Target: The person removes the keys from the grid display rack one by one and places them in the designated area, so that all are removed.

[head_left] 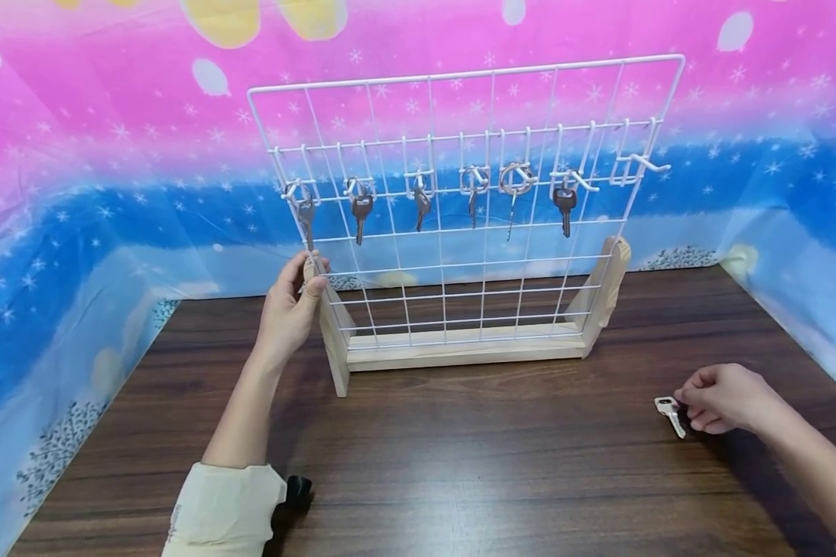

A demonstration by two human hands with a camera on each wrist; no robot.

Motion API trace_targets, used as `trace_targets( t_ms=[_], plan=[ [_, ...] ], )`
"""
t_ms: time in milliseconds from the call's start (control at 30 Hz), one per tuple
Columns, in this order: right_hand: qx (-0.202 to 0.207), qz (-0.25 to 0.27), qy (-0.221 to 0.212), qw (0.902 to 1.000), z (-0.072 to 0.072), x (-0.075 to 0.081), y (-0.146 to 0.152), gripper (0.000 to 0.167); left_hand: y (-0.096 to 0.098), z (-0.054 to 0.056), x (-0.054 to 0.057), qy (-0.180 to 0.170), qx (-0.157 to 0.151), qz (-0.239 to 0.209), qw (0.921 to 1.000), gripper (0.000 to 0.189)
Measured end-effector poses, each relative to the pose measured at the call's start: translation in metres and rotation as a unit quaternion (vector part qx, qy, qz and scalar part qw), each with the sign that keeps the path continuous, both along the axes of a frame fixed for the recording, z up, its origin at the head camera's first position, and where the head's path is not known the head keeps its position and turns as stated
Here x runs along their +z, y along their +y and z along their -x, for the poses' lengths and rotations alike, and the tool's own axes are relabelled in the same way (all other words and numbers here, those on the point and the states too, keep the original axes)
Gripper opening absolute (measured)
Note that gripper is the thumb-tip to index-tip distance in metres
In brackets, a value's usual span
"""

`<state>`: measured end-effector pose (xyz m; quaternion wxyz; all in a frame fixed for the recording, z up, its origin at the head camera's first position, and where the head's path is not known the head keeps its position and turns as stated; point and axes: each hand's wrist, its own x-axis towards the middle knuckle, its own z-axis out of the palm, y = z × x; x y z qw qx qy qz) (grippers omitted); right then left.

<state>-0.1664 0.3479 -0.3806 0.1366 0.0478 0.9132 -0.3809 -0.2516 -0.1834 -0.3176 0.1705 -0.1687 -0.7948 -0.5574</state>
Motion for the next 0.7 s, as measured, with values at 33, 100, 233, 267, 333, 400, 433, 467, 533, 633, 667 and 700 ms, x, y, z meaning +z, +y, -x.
trace_targets(
  t_ms=[33,100,233,267,333,400,433,467,533,633,667,700],
  plan=[
    [0.003,0.0,0.01,0.9999,0.0,0.004,-0.001,0.021,0.0,0.0,0.0,0.0,-0.002,0.001,1.0,0.045],
    [0.01,0.007,0.035,0.9993,0.001,0.013,-0.004,0.026,0.0,0.001,-0.001,0.001,-0.005,0.0,1.0,0.046],
    [0.012,0.043,0.119,0.9919,0.005,0.039,-0.018,0.031,-0.001,0.001,-0.001,0.003,-0.006,-0.001,1.0,0.046],
    [0.009,0.052,0.145,0.9881,0.006,0.046,-0.023,0.032,-0.001,0.001,-0.001,0.004,-0.006,-0.001,1.0,0.045],
    [-0.003,0.081,0.191,0.9782,0.006,0.059,-0.034,0.027,0.0,0.001,-0.001,0.004,-0.004,0.0,1.0,0.045],
    [-0.011,0.121,0.23,0.9657,0.007,0.071,-0.046,0.018,0.0,0.001,-0.001,0.003,-0.004,-0.001,1.0,0.045],
    [-0.016,0.142,0.246,0.9588,0.008,0.077,-0.053,0.014,0.0,0.001,-0.001,0.001,-0.003,-0.001,1.0,0.045],
    [-0.022,0.162,0.264,0.9506,0.01,0.083,-0.06,0.01,-0.001,0.001,-0.001,0.0,-0.003,0.0,1.0,0.045],
    [-0.023,0.236,0.3,0.9239,0.015,0.094,-0.073,0.005,-0.001,0.002,-0.001,-0.003,-0.002,-0.003,1.0,0.045],
    [-0.022,0.335,0.351,0.8743,0.024,0.11,-0.094,0.004,-0.001,0.003,-0.001,-0.007,-0.003,-0.007,0.9999,0.045],
    [-0.015,0.359,0.366,0.8585,0.028,0.115,-0.101,0.005,-0.001,0.003,-0.001,-0.008,-0.002,-0.007,0.9999,0.045],
    [-0.009,0.382,0.376,0.844,0.032,0.119,-0.107,0.006,0.0,0.003,-0.001,-0.009,-0.002,-0.007,0.9999,0.046]
  ],
)
